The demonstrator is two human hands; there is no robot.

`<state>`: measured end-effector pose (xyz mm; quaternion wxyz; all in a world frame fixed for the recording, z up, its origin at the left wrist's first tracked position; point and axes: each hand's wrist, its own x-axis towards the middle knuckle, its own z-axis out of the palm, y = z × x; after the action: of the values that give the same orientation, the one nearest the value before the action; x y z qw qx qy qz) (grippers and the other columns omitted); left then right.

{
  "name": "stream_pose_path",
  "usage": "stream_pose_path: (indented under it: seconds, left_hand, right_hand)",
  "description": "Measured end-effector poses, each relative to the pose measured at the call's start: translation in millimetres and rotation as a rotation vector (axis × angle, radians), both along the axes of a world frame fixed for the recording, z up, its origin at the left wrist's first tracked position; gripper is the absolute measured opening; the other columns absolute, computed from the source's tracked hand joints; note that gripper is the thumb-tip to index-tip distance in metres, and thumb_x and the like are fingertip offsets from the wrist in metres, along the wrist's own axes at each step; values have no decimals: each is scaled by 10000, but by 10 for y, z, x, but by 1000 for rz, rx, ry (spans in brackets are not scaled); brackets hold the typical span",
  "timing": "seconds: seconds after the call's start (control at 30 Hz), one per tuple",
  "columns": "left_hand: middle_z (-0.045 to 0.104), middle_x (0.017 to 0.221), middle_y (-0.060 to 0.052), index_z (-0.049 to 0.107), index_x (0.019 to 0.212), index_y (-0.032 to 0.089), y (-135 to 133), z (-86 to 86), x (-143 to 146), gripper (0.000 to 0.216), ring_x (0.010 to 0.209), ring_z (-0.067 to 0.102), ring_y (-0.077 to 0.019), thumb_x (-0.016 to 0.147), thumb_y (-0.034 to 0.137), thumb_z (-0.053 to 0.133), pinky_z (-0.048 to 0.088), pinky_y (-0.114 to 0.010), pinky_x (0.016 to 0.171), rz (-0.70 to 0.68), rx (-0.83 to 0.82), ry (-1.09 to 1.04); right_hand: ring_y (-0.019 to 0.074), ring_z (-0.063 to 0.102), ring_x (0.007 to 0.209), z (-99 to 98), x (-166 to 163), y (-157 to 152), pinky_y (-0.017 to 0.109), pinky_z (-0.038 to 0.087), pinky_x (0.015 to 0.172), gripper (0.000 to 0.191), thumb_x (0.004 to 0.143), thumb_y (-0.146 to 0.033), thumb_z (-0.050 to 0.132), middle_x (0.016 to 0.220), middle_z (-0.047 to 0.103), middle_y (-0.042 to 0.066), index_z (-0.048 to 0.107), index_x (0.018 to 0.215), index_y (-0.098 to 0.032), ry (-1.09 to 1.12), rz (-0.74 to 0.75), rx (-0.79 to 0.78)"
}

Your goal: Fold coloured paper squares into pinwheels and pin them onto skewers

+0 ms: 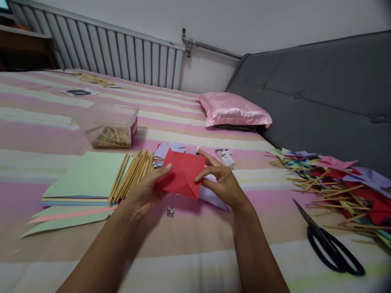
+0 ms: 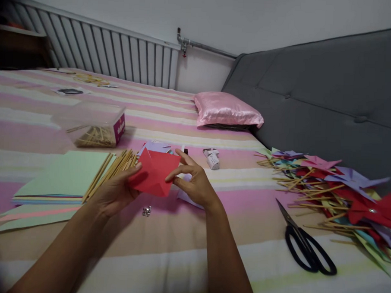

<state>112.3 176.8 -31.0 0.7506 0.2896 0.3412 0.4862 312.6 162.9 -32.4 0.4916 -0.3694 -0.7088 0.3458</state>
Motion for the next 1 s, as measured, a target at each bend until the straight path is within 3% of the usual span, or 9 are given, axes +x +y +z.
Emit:
stream_pose_path:
  seconds: [0.1, 0.2, 0.6, 0.8, 1.0]
  left_hand:
    - [732, 838, -87, 694, 884, 106, 1, -9, 26, 205, 697, 659, -152, 699, 191, 717, 539, -214, 636, -58, 24, 53]
    - [735, 767, -95, 693, 874, 98, 3, -4, 31, 252, 620, 661, -174, 650, 197, 753, 539, -249, 591, -89, 17, 141]
    - [736, 765, -112, 701, 842, 100, -77, 22, 23, 277, 609, 650, -165, 620, 247, 779, 498, -238, 587, -102, 88, 293]
    - [730, 725, -115, 711, 830, 101, -121, -50, -53, 274, 539, 624, -157, 637, 285, 770, 463, -234, 514, -143, 51, 284]
    - [732, 768, -128, 721, 885, 94, -112, -181, -103, 329, 617, 648, -185, 657, 328, 758, 485, -271, 600, -133, 83, 244]
  right_hand:
    - [196, 579, 1050, -11, 10, 17, 350, 435, 909, 90, 776, -202, 640, 1047, 659, 44, 722, 760, -234, 6, 51, -45]
    - [160, 625, 835, -23, 30, 41, 311, 472, 807, 83, 768, -207, 639, 834, 678, 23, 719, 788, -211, -18, 81, -104]
    - [154, 633, 763, -40, 84, 16, 283, 498, 693, 112, 732, -262, 706, 806, 701, 27, 722, 825, -201, -30, 240, -237]
    - [138, 597, 667, -61, -3, -5, 271, 467, 631, 125, 701, -306, 740, 692, 670, 14, 710, 722, -187, 7, 208, -289]
    - [114, 576, 635, -107, -90, -14, 244, 432, 602, 156, 696, -323, 742, 684, 652, 8, 692, 701, -175, 35, 176, -379]
